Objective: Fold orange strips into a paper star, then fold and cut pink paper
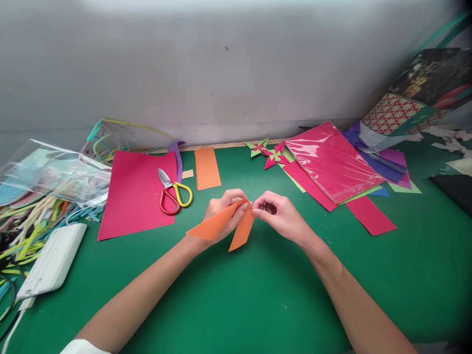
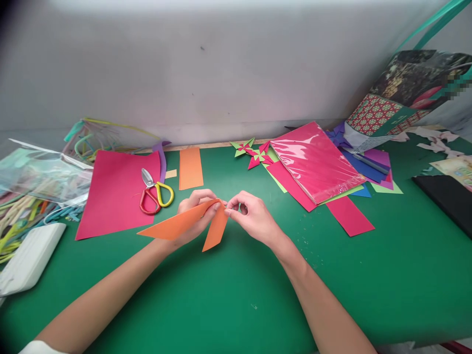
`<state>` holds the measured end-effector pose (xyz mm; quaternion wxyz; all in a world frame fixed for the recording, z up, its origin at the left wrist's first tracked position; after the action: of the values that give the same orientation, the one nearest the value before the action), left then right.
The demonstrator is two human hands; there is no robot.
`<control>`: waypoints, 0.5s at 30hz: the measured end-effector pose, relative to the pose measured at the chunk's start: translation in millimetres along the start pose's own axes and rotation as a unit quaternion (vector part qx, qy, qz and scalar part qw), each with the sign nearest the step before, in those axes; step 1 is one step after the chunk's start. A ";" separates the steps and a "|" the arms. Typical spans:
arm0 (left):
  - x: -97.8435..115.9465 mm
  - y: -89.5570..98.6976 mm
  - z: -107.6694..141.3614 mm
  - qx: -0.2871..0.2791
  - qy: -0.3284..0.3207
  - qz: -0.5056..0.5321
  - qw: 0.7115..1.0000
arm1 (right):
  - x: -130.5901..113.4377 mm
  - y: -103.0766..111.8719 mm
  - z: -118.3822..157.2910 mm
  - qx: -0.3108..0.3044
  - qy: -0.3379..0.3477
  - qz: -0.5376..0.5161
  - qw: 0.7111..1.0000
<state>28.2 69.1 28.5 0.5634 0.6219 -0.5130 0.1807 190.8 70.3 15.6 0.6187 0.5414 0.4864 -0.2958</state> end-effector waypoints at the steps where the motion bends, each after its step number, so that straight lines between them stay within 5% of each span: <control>1: -0.2 1.5 -0.6 0.004 0.012 0.007 1.000 | 0.8 -0.6 -0.2 -0.006 -0.001 0.000 1.000; 6: -4.8 2.0 -6.5 0.020 0.064 0.100 0.993 | 6.7 -3.3 -1.6 -0.008 -0.017 -0.041 0.999; 11: -16.7 -17.6 -8.1 -0.040 0.130 0.158 0.978 | 11.1 -0.3 -3.5 0.031 -0.028 -0.062 0.997; 15: -17.3 -18.5 -6.8 -0.037 0.162 0.183 0.969 | 9.1 -0.5 -4.2 0.040 -0.025 -0.076 0.996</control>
<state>39.1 79.6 7.1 0.6186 0.4586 -0.5265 0.3603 192.5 75.7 7.3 0.5844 0.5192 0.4983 -0.3750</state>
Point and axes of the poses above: each hand's wrist, its own z-axis away from the middle knuckle, its own y-axis out of the back of the hand, x = y × z, the point moved 8 cm from there along -z, towards the middle knuckle
